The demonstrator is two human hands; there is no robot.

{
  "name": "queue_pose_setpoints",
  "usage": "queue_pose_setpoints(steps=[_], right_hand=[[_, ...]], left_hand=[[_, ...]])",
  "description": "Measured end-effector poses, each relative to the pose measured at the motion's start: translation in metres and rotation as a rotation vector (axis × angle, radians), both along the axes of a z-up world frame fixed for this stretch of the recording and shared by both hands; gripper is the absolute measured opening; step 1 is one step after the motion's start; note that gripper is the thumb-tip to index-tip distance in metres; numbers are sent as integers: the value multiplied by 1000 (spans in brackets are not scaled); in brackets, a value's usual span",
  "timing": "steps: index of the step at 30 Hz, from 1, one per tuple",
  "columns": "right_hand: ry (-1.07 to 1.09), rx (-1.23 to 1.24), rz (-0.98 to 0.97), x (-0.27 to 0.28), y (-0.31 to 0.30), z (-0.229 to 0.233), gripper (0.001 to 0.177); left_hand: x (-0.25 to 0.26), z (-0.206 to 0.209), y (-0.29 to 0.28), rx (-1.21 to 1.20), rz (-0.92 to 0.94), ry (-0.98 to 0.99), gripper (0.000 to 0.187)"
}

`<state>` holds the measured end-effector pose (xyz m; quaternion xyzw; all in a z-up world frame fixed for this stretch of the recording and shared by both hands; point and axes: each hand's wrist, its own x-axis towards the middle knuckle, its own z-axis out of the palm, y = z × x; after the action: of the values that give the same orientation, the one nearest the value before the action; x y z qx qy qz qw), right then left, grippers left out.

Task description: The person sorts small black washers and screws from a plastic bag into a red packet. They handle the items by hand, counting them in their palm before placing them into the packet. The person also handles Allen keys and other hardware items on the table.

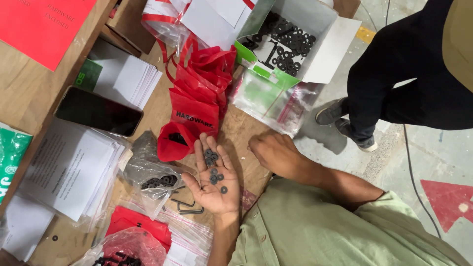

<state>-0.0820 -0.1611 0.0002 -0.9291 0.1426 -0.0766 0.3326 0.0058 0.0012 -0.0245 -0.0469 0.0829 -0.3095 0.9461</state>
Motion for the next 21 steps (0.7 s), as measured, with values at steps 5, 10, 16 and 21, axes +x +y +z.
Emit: queue_pose_setpoints(steps=[5,10,16,21], right_hand=[[166,-55,17,0,2,-5,11],[244,-67,49,1,4,-1,9],[242,-92,71,1,5,0,8],[157,-94,94,0,8,6,9]], left_hand=[[0,0,0,-10,-6,17,79],[0,-1,2,4,2,2,80],[-1,-1,2,-5,1,3,80],[-1,0,1,-16,3,6,80]])
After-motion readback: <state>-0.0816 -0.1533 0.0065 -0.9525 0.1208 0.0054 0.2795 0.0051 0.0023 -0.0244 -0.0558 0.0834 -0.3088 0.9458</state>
